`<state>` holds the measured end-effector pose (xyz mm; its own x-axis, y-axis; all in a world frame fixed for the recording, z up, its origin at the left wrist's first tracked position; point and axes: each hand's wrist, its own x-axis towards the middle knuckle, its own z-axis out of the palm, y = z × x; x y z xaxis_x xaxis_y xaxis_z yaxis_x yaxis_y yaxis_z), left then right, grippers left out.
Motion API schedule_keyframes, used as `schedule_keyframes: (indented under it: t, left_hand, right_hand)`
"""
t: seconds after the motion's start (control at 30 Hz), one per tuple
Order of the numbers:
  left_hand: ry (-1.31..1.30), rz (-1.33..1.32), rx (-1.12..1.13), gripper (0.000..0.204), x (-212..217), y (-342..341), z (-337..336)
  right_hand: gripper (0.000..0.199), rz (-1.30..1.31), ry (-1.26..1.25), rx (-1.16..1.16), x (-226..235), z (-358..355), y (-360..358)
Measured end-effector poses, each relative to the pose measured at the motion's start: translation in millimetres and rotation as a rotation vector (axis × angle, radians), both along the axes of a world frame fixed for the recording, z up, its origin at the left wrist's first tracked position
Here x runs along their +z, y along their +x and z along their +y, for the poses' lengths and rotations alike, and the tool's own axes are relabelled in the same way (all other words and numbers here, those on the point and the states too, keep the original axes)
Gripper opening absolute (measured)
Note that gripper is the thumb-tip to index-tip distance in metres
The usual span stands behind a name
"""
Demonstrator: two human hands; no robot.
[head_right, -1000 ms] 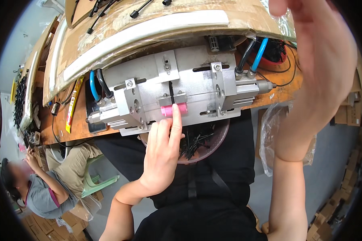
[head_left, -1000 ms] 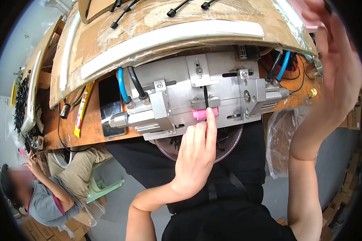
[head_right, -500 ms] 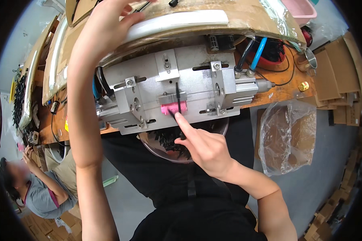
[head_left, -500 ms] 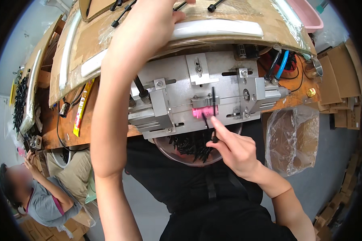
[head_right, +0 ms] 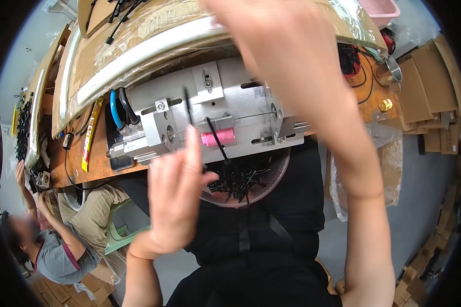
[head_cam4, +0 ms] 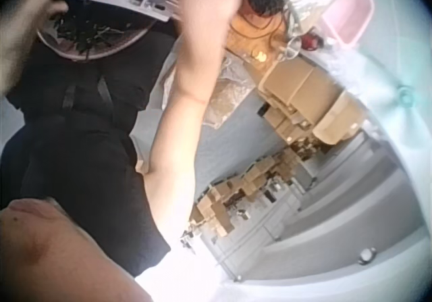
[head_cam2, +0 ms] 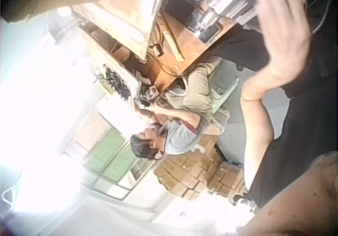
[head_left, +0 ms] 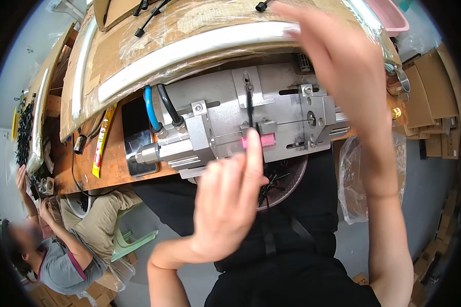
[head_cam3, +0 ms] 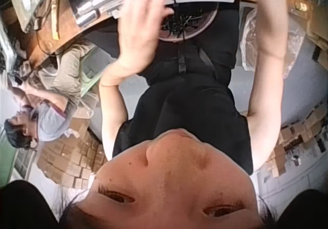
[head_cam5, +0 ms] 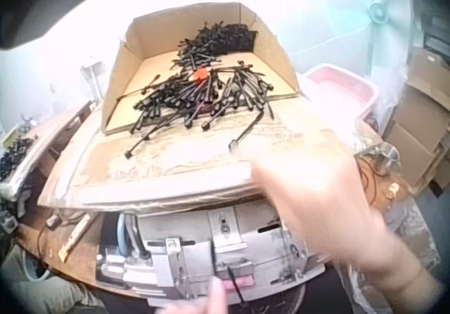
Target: The person repeatedly picks up black cable ties from a cardboard box and inserts them into a metal crimping machine. They operate the machine to secure the ties and then place the finished items into a pink bowl below. The process is continuous and repetitive throughout the clip.
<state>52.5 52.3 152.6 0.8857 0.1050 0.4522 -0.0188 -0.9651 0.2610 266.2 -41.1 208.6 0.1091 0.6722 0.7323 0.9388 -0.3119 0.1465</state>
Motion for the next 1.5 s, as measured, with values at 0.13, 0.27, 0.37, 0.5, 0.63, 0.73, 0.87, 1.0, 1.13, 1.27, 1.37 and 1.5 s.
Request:
schedule_keyframes:
  t: [0.13,0.27,0.37,0.5,0.63,0.73,0.87,1.0,1.13,1.27,1.37,1.5]
  left_hand:
    - [0.062,0.115,0.055,0.057,-37.1,3.0,-28.2]
    - [0.057,0.102,0.081,0.058,-41.1,13.8,-28.3]
    - [0.048,0.131,0.054,0.058,-34.3,15.5,-31.9]
    - [-0.056,0.16,0.062,0.066,-9.8,22.5,-5.3]
    - [0.147,-0.319,0.005,0.053,46.1,118.6,53.3]
    - [-0.059,-0.195,0.058,0.02,67.7,174.7,78.0]
    - [-0.072,0.061,-0.109,0.025,68.5,214.6,126.0]
    - [-0.137,-0.13,-0.201,0.018,76.0,159.6,95.1]
    - [-0.007,-0.228,-0.062,0.069,39.6,78.0,47.3]
    - [0.141,0.044,0.065,0.058,1.6,0.1,-7.7]
    - [0.109,0.168,0.042,0.064,-24.4,-8.1,-26.3]
    - [0.114,0.208,0.047,0.066,-34.4,6.8,-30.7]
  right_hand:
    - [0.022,0.31,-0.413,-0.176,54.2,35.4,18.6]
    - [0.019,0.443,-0.201,0.074,46.4,32.2,36.8]
    - [0.018,0.654,0.019,0.128,43.5,-21.1,17.6]
    - [0.031,0.898,0.259,0.288,-22.8,-49.7,-64.1]
    - [0.05,0.781,0.101,0.116,-77.7,-68.2,-118.6]
    - [0.059,0.741,0.048,0.119,-105.7,-59.8,-127.4]
    - [0.061,0.757,0.056,0.127,-114.3,-44.0,-125.9]
    - [0.064,0.79,-0.014,0.085,-112.2,-49.6,-124.8]
    - [0.064,0.801,-0.006,0.039,-86.9,-60.9,-114.4]
    - [0.053,0.934,0.099,-0.052,-70.1,-69.5,-106.5]
    - [0.047,1.0,0.205,-0.035,-71.1,-69.1,-101.6]
    - [0.04,1.076,0.172,-0.064,-57.1,-73.6,-99.3]
